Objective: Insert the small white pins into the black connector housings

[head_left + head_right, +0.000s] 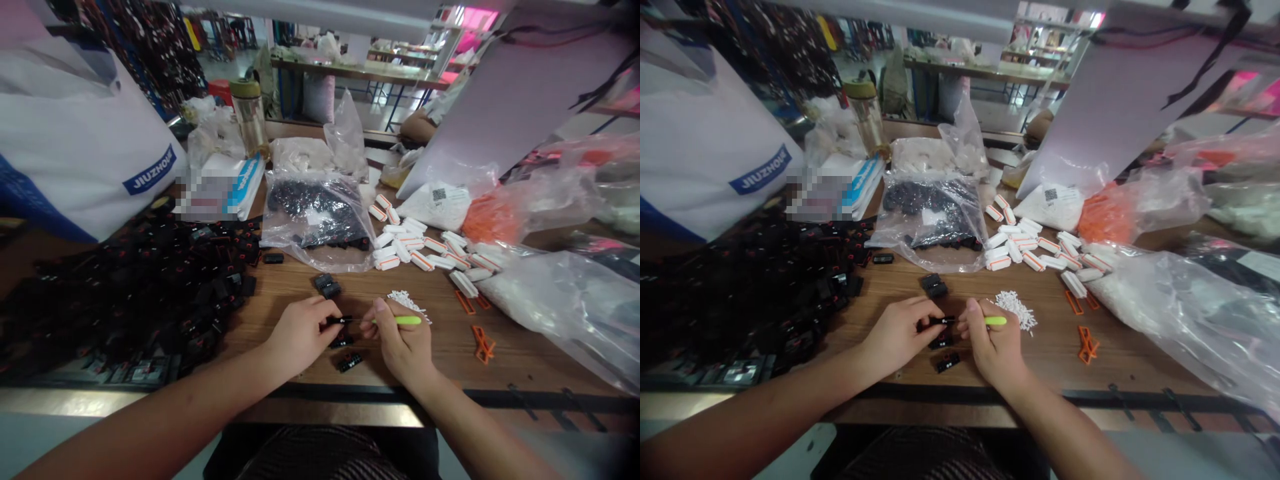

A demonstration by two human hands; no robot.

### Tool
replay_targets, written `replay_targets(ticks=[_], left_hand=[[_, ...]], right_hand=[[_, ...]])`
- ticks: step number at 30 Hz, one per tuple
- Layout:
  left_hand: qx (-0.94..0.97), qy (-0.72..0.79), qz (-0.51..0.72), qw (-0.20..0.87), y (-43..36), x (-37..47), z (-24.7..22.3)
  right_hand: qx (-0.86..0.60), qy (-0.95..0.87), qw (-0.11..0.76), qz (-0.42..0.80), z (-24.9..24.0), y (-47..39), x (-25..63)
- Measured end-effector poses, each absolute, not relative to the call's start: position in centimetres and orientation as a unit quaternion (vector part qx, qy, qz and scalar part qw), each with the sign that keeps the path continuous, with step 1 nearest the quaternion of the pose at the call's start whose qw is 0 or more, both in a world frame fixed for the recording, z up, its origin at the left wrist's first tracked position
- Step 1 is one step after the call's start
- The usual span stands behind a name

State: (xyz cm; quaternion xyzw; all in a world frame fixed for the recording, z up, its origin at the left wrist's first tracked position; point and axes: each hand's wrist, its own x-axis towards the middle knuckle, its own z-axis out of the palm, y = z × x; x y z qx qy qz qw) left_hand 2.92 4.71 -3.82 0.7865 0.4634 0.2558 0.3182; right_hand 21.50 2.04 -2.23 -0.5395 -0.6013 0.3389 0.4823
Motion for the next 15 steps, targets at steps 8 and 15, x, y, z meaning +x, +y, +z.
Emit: replay_targets(ticks=[8,15], left_hand=[[0.785,0.458,0.267,0.32,4.76,2.96,-3.87],[0.781,0.46,0.264,0.33,4.73,2.94,-3.8]], right_hand=[[-0.535,-0.602,0.49,0.333,-2.53,2.14,21.48],[-0.534,-0.604,0.489,0.334,-2.47,2.01,21.4]])
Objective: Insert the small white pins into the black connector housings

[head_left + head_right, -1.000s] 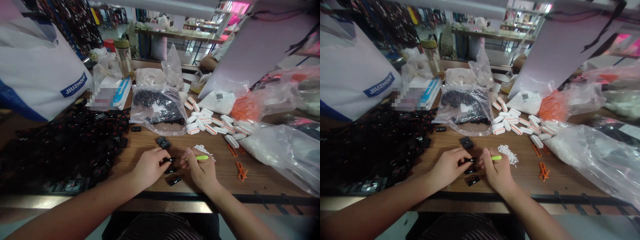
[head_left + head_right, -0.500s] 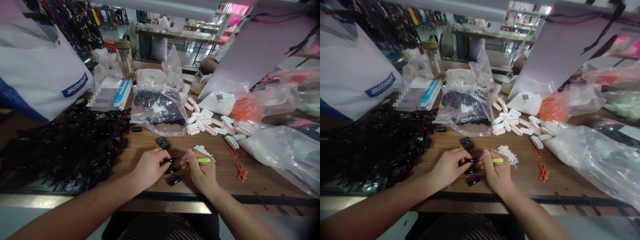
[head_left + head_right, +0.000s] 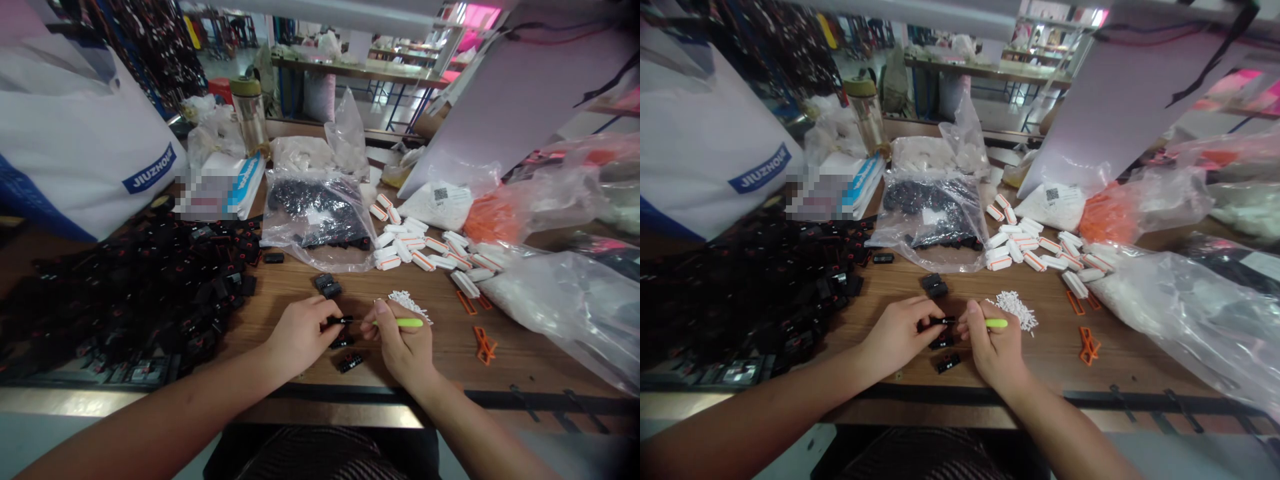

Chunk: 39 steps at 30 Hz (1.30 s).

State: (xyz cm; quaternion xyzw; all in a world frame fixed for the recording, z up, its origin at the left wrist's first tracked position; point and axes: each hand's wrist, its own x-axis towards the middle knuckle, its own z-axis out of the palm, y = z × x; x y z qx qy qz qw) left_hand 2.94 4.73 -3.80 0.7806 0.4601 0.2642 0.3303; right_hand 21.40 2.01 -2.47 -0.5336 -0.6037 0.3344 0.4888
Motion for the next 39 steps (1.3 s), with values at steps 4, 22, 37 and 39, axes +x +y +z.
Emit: replay_targets(ticks=[4,22,37,39], left_hand=[[0.78,0.458,0.268,0.331,4.7,2.9,-3.9],[0.785,0.463,0.25,0.327,4.8,2.9,-3.7],[0.786,0.461,0.243,0.332,4.9,3.0,-3.4],[0.79,0.45,0.247,0.336,4.8,2.8,-3.4]], right_hand=[[-0.535,-0.6,0.49,0.336,-2.7,2.0,21.5],[-0.55,-0.608,0.466,0.334,-2.8,2.1,21.4],[-0.557,-0.571,0.505,0.329,-1.9,2.3,21.7],[-0.561,-0.554,0.53,0.313,-1.7,2.5,22.1]])
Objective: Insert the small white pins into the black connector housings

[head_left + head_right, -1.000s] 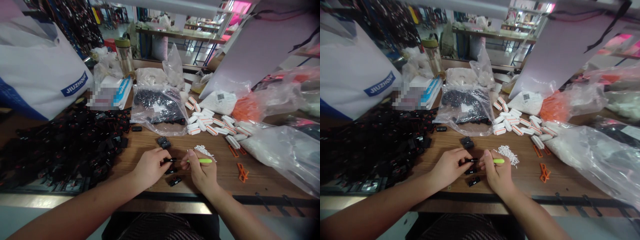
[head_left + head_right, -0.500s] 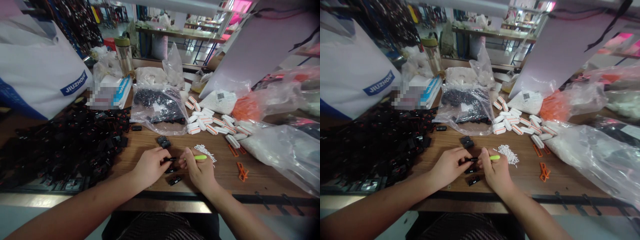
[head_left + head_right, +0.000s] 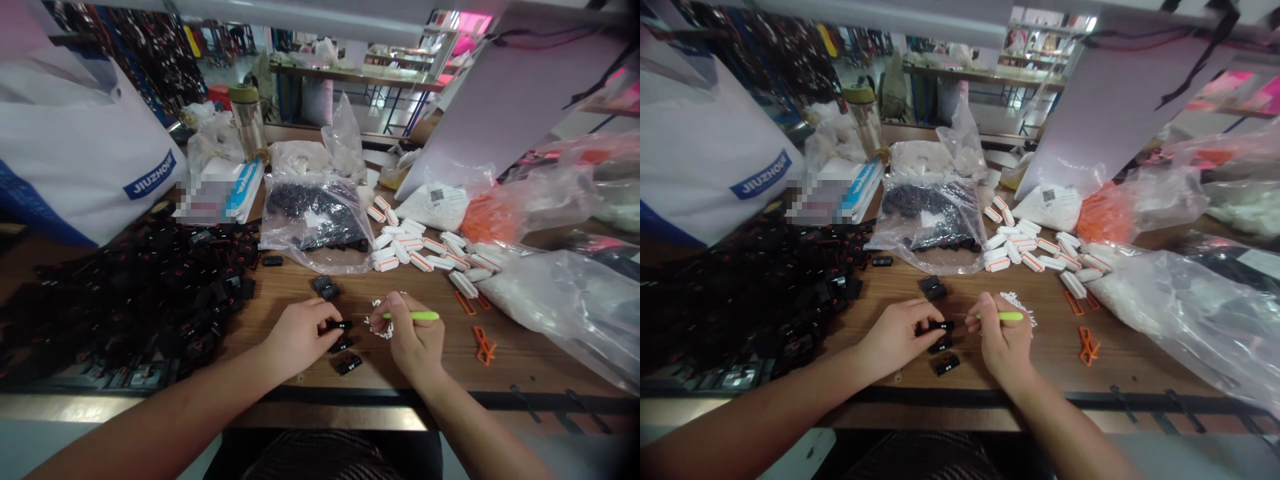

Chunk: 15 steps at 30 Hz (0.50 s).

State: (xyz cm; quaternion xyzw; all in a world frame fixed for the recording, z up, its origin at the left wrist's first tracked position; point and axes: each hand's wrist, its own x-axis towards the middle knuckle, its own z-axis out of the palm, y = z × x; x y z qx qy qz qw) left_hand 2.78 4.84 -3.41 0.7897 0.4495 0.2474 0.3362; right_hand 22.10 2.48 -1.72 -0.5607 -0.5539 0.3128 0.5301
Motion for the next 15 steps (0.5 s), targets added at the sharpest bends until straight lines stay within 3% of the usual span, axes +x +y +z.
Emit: replay_targets(ticks=[5,8,11,15], left_hand=[[0.786,0.42,0.286,0.353,5.2,1.9,-2.7],[0.783,0.479,0.295,0.265,6.0,1.6,-2.4],[0.802,0.533,0.224,0.152,6.9,1.8,-2.6],[0.824,0.529,0.17,0.113,7.2,2.2,-3.1]], right_hand=[[-0.58,-0.523,0.563,0.27,-1.3,3.0,22.8],[-0.582,-0.523,0.563,0.265,-1.3,3.0,22.8],[-0.575,-0.534,0.559,0.268,-1.4,2.8,22.7],[-0.563,-0.538,0.564,0.273,-1.5,2.6,22.7]])
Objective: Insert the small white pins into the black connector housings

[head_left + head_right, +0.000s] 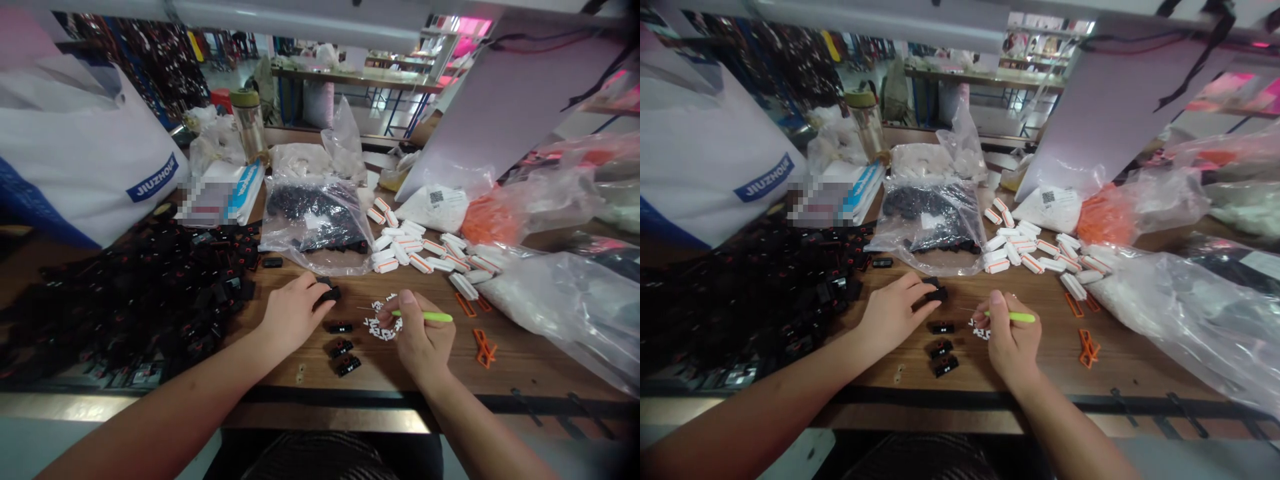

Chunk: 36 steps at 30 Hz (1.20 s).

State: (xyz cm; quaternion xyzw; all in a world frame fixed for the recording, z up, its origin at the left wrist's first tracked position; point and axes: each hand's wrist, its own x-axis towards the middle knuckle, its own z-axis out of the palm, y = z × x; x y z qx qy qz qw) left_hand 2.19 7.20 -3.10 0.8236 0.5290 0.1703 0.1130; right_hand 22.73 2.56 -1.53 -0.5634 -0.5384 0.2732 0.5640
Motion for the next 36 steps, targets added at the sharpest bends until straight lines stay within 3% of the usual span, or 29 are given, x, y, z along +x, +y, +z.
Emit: replay_targets(ticks=[14,36], left_hand=[[0.809,0.466,0.245,0.261,6.5,2.9,-4.0],[0.794,0.466,0.262,0.289,6.7,3.0,-3.8]], right_hand=[[-0.55,-0.593,0.489,0.326,-2.2,3.3,22.1],[-0.554,-0.593,0.487,0.323,-2.3,3.5,21.6]])
